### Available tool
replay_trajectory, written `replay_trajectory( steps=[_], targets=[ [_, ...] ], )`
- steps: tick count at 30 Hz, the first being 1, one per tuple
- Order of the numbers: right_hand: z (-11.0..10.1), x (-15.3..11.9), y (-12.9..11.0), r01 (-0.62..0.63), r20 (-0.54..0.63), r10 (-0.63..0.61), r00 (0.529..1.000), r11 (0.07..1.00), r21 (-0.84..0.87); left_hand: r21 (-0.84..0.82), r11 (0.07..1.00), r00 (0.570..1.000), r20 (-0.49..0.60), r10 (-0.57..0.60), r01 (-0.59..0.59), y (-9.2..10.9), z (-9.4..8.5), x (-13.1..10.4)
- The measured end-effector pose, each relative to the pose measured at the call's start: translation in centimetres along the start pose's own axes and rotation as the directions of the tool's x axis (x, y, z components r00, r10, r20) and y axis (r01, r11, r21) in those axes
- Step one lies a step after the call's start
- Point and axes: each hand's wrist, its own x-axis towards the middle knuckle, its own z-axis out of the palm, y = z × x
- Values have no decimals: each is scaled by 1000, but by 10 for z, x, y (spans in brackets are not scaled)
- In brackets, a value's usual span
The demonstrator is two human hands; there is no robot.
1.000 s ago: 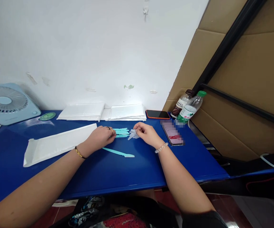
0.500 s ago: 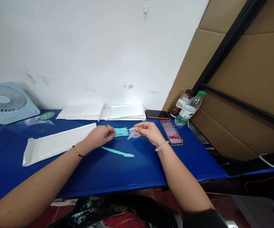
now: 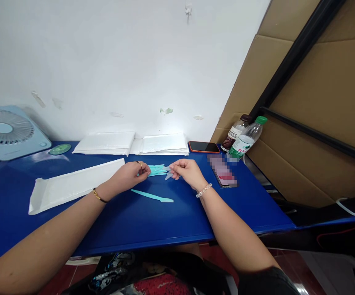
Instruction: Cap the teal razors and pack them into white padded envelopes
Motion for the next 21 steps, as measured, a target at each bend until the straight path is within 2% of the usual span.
replay_trajectory(
  steps=[6, 11, 14, 21],
  targets=[
    [3, 1, 5, 17, 68, -16, 998, 1000, -6, -117, 993, 999, 45, 4, 1, 1, 0, 0],
    [-5, 1, 3, 28, -22, -27, 999, 999, 33, -134, 991, 999, 26, -27, 30, -3, 0, 1],
    [-5, 1, 3, 22, -31, -21, 999, 999, 33, -151, 988, 999, 22, -27, 30, -4, 0, 1],
    [6, -1, 8, 4, 102, 2, 995, 998, -59, -194, 981, 999, 43, -19, 27, 2, 1, 0]
  ],
)
